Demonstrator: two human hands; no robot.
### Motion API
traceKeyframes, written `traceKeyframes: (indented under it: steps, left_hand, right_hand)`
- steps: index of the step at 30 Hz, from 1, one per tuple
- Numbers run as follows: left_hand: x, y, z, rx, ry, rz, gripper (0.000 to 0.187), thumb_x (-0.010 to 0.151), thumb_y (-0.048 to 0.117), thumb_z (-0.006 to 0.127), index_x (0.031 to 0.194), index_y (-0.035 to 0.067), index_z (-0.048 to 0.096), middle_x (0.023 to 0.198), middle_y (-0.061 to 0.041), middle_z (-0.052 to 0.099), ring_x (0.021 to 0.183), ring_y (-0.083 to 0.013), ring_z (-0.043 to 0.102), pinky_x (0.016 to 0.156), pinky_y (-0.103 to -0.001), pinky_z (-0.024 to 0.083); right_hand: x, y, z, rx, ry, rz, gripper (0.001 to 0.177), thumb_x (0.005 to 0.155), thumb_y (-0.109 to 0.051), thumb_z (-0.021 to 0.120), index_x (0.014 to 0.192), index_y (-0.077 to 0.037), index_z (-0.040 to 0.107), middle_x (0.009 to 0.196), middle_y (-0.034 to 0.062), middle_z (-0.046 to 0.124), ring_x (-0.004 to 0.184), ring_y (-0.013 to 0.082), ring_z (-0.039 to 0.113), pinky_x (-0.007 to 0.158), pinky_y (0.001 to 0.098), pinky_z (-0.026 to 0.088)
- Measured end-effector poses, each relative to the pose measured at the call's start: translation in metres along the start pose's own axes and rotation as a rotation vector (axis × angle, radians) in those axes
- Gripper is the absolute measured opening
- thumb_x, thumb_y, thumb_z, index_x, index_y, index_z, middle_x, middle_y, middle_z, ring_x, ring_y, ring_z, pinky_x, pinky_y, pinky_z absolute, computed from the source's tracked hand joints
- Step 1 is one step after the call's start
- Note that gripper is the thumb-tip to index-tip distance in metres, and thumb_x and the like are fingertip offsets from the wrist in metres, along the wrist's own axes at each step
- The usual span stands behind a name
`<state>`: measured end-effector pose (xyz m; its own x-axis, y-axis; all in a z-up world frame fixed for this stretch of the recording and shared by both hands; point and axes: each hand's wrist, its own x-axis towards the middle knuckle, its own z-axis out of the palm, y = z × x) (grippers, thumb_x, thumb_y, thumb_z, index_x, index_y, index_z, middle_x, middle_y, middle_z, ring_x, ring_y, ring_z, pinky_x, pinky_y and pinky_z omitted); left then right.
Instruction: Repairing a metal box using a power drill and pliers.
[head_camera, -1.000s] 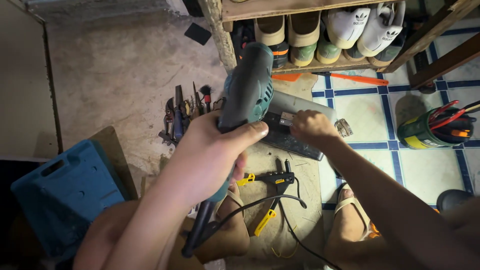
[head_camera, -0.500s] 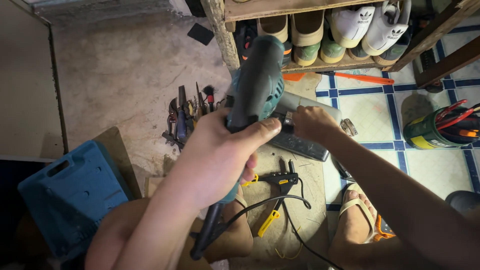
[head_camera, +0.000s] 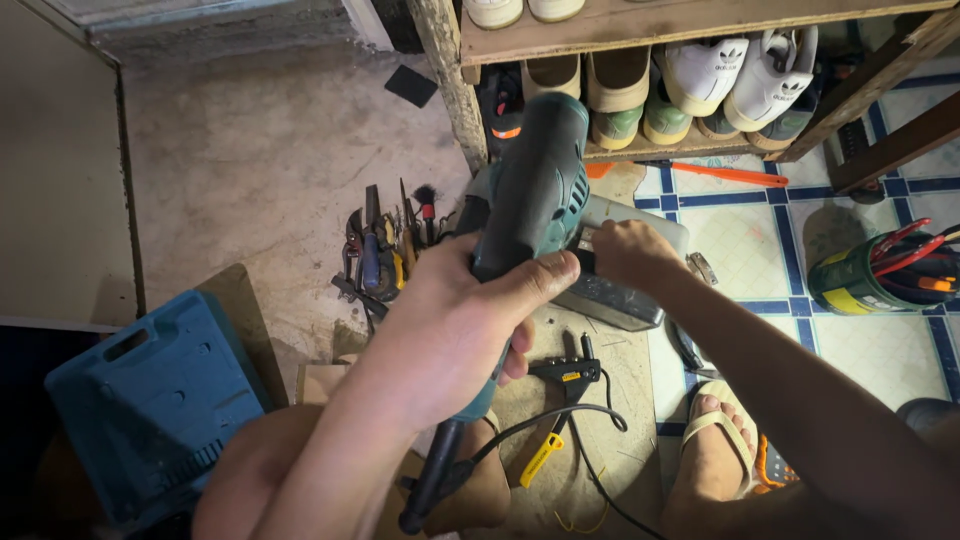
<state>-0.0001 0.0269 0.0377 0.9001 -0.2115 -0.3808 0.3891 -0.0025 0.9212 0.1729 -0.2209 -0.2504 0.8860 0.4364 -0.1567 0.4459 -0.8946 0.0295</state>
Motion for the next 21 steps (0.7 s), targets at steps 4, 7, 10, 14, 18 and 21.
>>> traceKeyframes:
  steps: [4,7,10,14,18,21]
  left_hand:
    - [-0.003,0.009,0.002,0.010,0.032,-0.050,0.032,0.086,0.033,0.074,0.092,0.002,0.065,0.055,-0.004,0.056,0.041,-0.0132,0.052,0.039,-0.031,0.043]
    - [-0.001,0.008,0.002,0.011,-0.006,-0.046,0.033,0.087,0.034,0.073,0.093,0.002,0.067,0.055,-0.004,0.056,0.042,-0.0124,0.052,0.040,-0.030,0.044]
    - [0.002,0.008,0.002,0.044,-0.012,0.000,0.037,0.088,0.035,0.073,0.093,-0.001,0.067,0.057,-0.002,0.057,0.046,-0.0107,0.055,0.041,-0.030,0.047]
    - [0.002,0.013,0.007,0.083,0.021,-0.062,0.040,0.084,0.038,0.074,0.089,-0.001,0.067,0.054,-0.005,0.057,0.041,-0.0131,0.054,0.038,-0.031,0.044]
    - [0.005,0.006,0.011,0.034,-0.002,-0.085,0.035,0.084,0.035,0.074,0.090,0.001,0.066,0.054,-0.005,0.056,0.039,-0.0144,0.053,0.037,-0.032,0.042]
    - [0.007,0.002,0.014,0.044,-0.012,-0.045,0.036,0.086,0.035,0.074,0.089,0.000,0.067,0.055,-0.004,0.056,0.042,-0.0127,0.054,0.039,-0.031,0.043]
  right_hand:
    - [0.000,0.005,-0.016,0.043,0.015,0.009,0.022,0.089,-0.026,0.066,0.095,-0.008,0.076,0.099,0.0157,0.075,0.084,0.0320,0.076,0.077,0.0432,0.062]
    - [-0.013,0.011,-0.033,0.185,-0.036,0.097,0.031,0.089,-0.040,0.069,0.097,-0.011,0.076,0.096,0.0136,0.077,0.088,0.0317,0.075,0.085,0.0439,0.059]
    - [-0.020,0.025,-0.015,0.350,0.039,0.139,0.031,0.089,-0.039,0.072,0.099,-0.009,0.076,0.096,0.0124,0.078,0.088,0.0288,0.076,0.084,0.0419,0.060]
    - [-0.026,0.035,0.013,0.682,0.288,0.181,0.025,0.085,-0.022,0.075,0.105,-0.007,0.077,0.095,0.0111,0.078,0.086,0.0248,0.075,0.080,0.0382,0.059]
    - [-0.030,0.027,0.014,0.790,0.303,0.273,0.024,0.085,-0.018,0.078,0.106,-0.007,0.077,0.093,0.0108,0.078,0.084,0.0223,0.075,0.079,0.0354,0.058]
    - [-0.028,0.030,0.020,0.864,0.297,0.294,0.021,0.084,-0.018,0.079,0.103,-0.008,0.078,0.090,0.0098,0.078,0.082,0.0198,0.074,0.077,0.0339,0.058]
